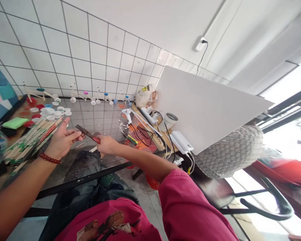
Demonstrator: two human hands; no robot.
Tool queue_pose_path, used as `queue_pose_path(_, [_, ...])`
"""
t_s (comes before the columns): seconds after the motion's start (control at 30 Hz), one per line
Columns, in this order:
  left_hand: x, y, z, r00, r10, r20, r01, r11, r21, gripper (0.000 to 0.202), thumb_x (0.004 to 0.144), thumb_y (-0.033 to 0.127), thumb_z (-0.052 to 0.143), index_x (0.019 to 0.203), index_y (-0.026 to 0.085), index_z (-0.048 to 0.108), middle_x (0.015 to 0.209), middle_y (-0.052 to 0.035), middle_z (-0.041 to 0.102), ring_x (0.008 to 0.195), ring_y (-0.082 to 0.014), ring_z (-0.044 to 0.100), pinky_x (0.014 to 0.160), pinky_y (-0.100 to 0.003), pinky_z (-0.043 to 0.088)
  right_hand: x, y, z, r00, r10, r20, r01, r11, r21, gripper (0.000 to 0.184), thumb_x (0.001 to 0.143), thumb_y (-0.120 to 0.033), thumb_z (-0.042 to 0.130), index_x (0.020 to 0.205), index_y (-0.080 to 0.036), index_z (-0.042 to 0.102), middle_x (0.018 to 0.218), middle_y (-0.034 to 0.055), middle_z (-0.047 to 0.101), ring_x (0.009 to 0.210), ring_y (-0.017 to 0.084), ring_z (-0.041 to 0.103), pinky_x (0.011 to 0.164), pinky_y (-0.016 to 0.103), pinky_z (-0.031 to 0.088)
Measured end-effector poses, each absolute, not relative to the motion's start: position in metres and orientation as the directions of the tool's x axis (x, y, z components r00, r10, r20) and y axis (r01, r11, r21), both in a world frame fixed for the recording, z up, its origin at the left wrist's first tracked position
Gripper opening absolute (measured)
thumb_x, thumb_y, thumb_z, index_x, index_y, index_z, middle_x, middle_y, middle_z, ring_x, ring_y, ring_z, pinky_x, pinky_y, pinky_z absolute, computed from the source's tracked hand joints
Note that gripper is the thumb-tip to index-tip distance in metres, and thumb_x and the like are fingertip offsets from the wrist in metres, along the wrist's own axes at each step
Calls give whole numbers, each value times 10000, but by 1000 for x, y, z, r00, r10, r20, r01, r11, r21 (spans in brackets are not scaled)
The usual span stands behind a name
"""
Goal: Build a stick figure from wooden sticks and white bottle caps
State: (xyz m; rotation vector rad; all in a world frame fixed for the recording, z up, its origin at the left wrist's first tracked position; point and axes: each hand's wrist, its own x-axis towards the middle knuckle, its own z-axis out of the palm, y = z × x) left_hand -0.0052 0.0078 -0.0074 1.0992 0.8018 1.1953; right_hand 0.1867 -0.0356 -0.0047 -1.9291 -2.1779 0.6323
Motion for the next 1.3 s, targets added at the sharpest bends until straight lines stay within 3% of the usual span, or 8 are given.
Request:
queue_pose_path(0.37, [8,30,-13,121,991,-56,-266,87,960,1200,657,-49,752,1635,226,113,536,119,663,497,-96,619,633,-204,563,190,-27,-3,-111,983,-144,931,52,-361,360,875,-320,561,1201,-186,638,1163,156,752,1056,326,710,789,339,529])
queue_pose_path(0.57, [9,26,-7,66,996,58,-215,-43,976,1263,628,43,842,1639,215,106,548,127,662,515,-85,625,677,-204,557,190,-14,-6,-94,979,-179,886,1,-463,422,888,-486,573,1203,-218,657,1097,100,768,990,302,721,763,320,536])
queue_pose_path(0.73, [8,23,-7,50,988,145,-269,-126,955,1138,709,-64,684,1640,130,59,541,114,663,512,-83,612,669,-199,558,186,-9,-1,-95,978,-187,888,-2,-460,395,942,-509,496,1109,-203,682,1088,96,757,996,271,703,799,309,521])
queue_pose_path(0.9, [26,38,13,-12,997,78,-213,-79,974,983,807,-141,552,1631,97,72,488,124,589,480,-81,581,585,-172,517,189,4,-1,-66,992,-111,893,9,-450,299,898,-328,546,1139,-194,662,1099,81,753,1002,242,692,845,294,519])
queue_pose_path(1.03, [48,57,39,-57,998,-22,-139,14,990,943,856,-97,600,1623,119,96,512,132,572,491,-80,576,660,-241,564,194,23,3,1,998,-62,894,-28,-448,336,913,-266,473,1187,-177,644,1170,106,734,1099,256,677,904,315,509])
queue_pose_path(1.2, [47,62,35,-105,986,-128,-179,108,978,938,870,-83,613,1622,106,86,581,92,618,489,-85,579,673,-288,575,196,23,11,72,996,-57,902,-90,-421,359,942,-382,512,1192,-160,643,1170,153,738,1110,300,693,900,357,519])
queue_pose_path(1.3, [30,60,14,-153,964,-217,-257,173,951,883,884,-76,584,1607,70,100,595,58,634,487,-92,586,627,-248,561,197,5,9,103,994,-31,912,-107,-397,432,973,-485,508,1236,-158,610,1156,174,739,1104,319,700,890,380,521])
